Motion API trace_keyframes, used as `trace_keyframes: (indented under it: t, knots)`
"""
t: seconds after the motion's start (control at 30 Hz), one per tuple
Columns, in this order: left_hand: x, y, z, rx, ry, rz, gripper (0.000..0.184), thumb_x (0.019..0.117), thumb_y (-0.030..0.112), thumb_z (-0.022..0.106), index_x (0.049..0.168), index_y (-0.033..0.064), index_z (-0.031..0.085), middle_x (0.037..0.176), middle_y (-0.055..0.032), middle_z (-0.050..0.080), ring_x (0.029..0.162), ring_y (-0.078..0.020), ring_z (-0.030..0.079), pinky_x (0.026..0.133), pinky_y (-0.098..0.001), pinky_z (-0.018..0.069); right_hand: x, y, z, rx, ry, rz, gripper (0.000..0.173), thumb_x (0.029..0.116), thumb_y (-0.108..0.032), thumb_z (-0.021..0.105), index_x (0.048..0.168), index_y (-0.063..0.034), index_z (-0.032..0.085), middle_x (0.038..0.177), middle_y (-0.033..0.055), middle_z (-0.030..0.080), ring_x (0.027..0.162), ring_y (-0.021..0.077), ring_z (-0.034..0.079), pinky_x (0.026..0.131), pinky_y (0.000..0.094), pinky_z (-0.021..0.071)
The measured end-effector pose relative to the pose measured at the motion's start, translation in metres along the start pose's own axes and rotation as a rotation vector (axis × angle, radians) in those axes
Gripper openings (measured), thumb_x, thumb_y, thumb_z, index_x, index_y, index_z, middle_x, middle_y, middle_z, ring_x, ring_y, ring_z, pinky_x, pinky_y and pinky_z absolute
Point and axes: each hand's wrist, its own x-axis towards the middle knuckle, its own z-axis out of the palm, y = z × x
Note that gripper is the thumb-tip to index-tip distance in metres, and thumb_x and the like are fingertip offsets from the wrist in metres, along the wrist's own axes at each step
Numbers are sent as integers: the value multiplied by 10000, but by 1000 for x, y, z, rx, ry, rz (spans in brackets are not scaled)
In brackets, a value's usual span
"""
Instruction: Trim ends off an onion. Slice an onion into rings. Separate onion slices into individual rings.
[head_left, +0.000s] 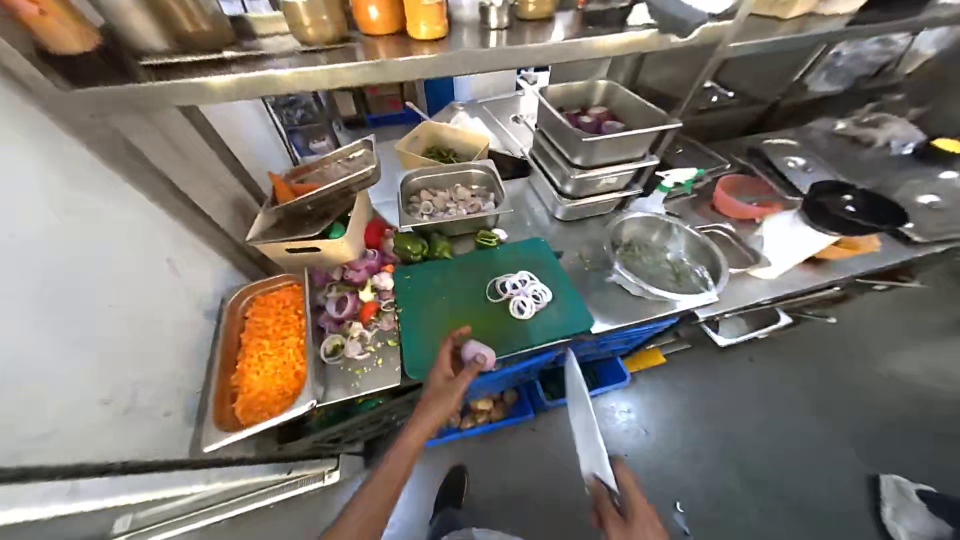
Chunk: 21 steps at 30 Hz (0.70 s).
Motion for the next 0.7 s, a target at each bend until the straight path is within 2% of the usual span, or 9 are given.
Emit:
trace_keyframes:
  t: [0.03,0.1,0.17,0.23,0.33,0.47,0.6,0.7]
  knots:
    - [18,-3,-13,127,57,50,664,920,342,764,1478,141,465,1270,-85,637,1048,-201,686,886,-408,618,25,-30,13,-114,-14,-11,416,1043,-267,562,1402,-65,513,842,125,707,687,280,705,653,513,608]
    - [50,-15,-28,333,110,182,674,838,339,844,1402,130,542,1285,-76,627,1062,-191,677,886,-398,616,68,-80,32,-330,-42,-29,390,1046,-274,541,1408,-130,525,850,113,700,741,298,707,703,532,594]
    - [74,-34,-36,474,109,312,553,822,311,861,1288,113,637,1267,-87,632,1084,-194,661,914,-402,602,100,-118,45,-515,-73,-33,407,1055,-260,517,1442,-139,490,920,142,702,835,332,709,767,532,578]
    - [88,-56,-39,531,96,355,468,821,306,860,1225,138,694,1282,-77,638,1166,-197,631,987,-412,568,124,-141,56,-644,-115,-15,460,1061,-243,494,1504,-131,443,1013,173,714,945,365,714,842,541,571]
    - [93,-82,-37,486,103,354,428,818,350,860,1194,198,722,1268,-35,632,1186,-159,610,1003,-384,559,152,-153,70,-740,-173,-3,448,1058,-227,486,1494,-131,444,1030,183,713,976,376,711,848,537,569]
    - [97,-87,-36,374,109,341,270,934,295,737,1184,194,734,1245,-10,642,1142,-131,628,953,-356,585,179,-148,81,-814,-316,75,493,1063,-200,458,1550,-171,387,1104,201,708,1032,406,701,873,565,562]
    - [103,-90,-29,312,138,357,275,902,253,778,1167,190,742,1224,-5,652,1135,-144,636,945,-358,594,187,-153,70,-838,-369,45,469,1067,-201,443,1530,-141,406,1052,193,713,996,394,709,854,547,565]
    - [102,-92,-28,263,159,348,308,863,240,820,1156,182,744,1209,-12,653,1103,-150,648,918,-351,606,192,-146,70,-854,-386,59,473,1057,-192,440,1528,-167,407,1055,191,714,981,399,712,830,554,573]
